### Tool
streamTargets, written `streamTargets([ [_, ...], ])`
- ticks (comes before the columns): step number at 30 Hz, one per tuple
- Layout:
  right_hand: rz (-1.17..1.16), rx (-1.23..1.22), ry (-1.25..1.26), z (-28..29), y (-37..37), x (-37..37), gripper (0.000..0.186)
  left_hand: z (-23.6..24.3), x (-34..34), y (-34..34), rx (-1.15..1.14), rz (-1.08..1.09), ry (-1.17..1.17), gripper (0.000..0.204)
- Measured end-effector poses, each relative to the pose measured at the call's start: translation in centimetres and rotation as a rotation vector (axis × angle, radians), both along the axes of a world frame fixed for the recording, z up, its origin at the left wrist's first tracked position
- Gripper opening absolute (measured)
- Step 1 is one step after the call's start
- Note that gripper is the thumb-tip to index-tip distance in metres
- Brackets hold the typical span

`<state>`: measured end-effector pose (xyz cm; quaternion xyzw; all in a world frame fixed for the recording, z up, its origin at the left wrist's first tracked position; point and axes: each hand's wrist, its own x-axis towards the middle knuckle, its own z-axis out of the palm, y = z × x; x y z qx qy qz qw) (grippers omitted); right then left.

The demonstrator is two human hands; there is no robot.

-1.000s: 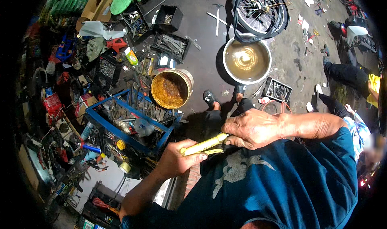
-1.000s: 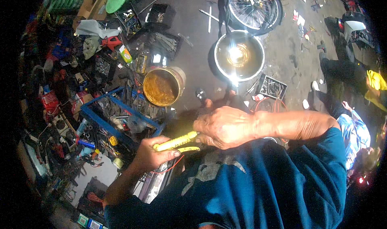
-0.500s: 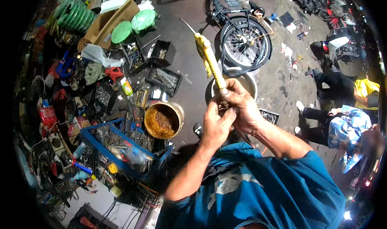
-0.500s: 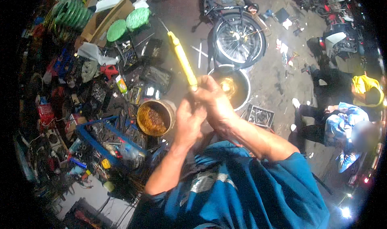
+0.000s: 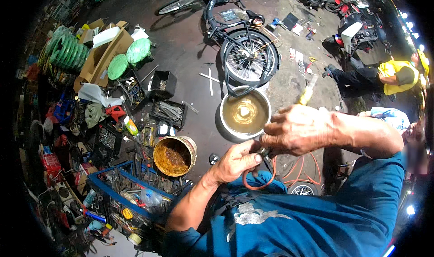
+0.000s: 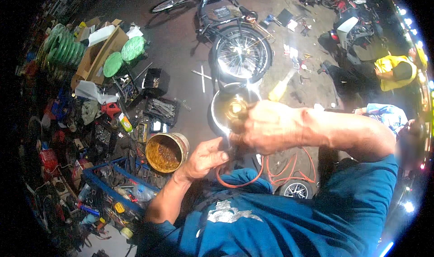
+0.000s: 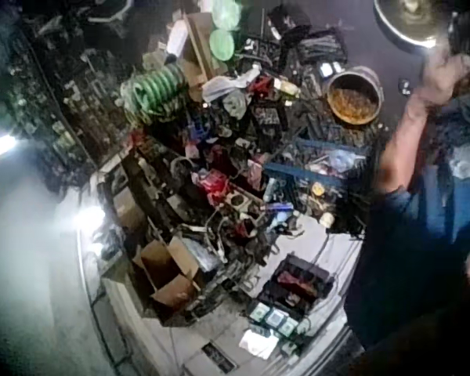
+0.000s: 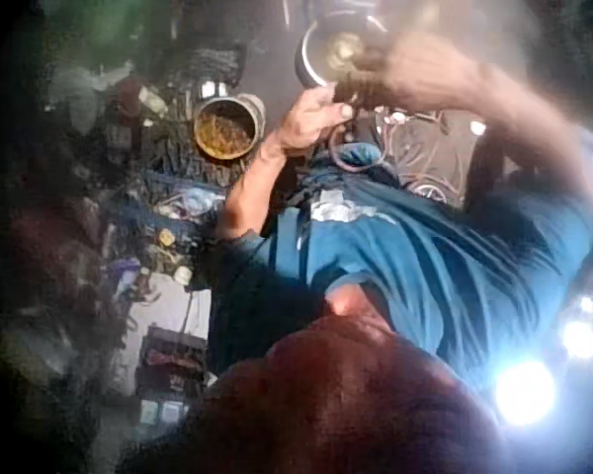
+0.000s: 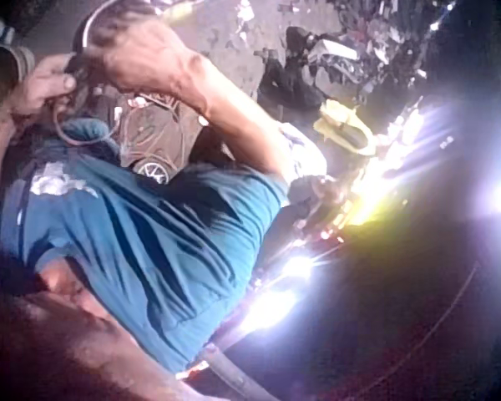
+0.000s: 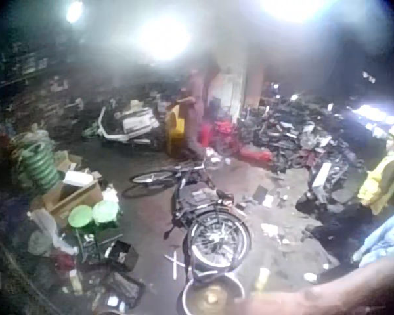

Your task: The person removes the inner tube from an upside-down bicycle tire using tire levers and by hand. The person then brings a basin of water over, inflates the inner tube with an air hose, and submerges the tube into the water.

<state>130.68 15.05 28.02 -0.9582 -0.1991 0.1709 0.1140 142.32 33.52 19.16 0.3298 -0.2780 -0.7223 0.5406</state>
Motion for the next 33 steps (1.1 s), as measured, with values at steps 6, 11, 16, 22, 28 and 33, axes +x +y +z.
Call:
streamTargets([
  [6, -0.267, 0.218, 0.290, 0.3, 4.8, -5.0, 0.030, 0.8, -2.5, 3.8, -0.048, -0.146, -0.381, 0.030],
  [11, -0.185, 0.341, 0.305, -2.2, 9.0, -7.5, 0.036, 0.4, -6.5, 9.8, 0.050, 0.000, -0.596, 0.031],
  [16, -0.209, 0.327, 0.336, -2.6, 9.2, -7.1, 0.035, 0.6, -7.8, 10.0, 0.071, 0.186, -0.589, 0.028],
  [22, -0.200, 0.225, 0.105, -6.2, 5.2, -3.3, 0.046, -2.4, -5.8, 7.2, 0.068, 0.471, -0.442, 0.019],
  [28, 0.221, -0.110, 0.345, -9.1, 3.2, -0.3, 0.011, -3.6, -7.2, 11.2, 0.363, 0.407, -0.497, 0.019],
  [33, -0.092, 0.377, -0.029, -9.1, 1.0, 2.7, 0.031, -4.2, -7.9, 12.4, 0.339, 0.705, -0.142, 0.025],
])
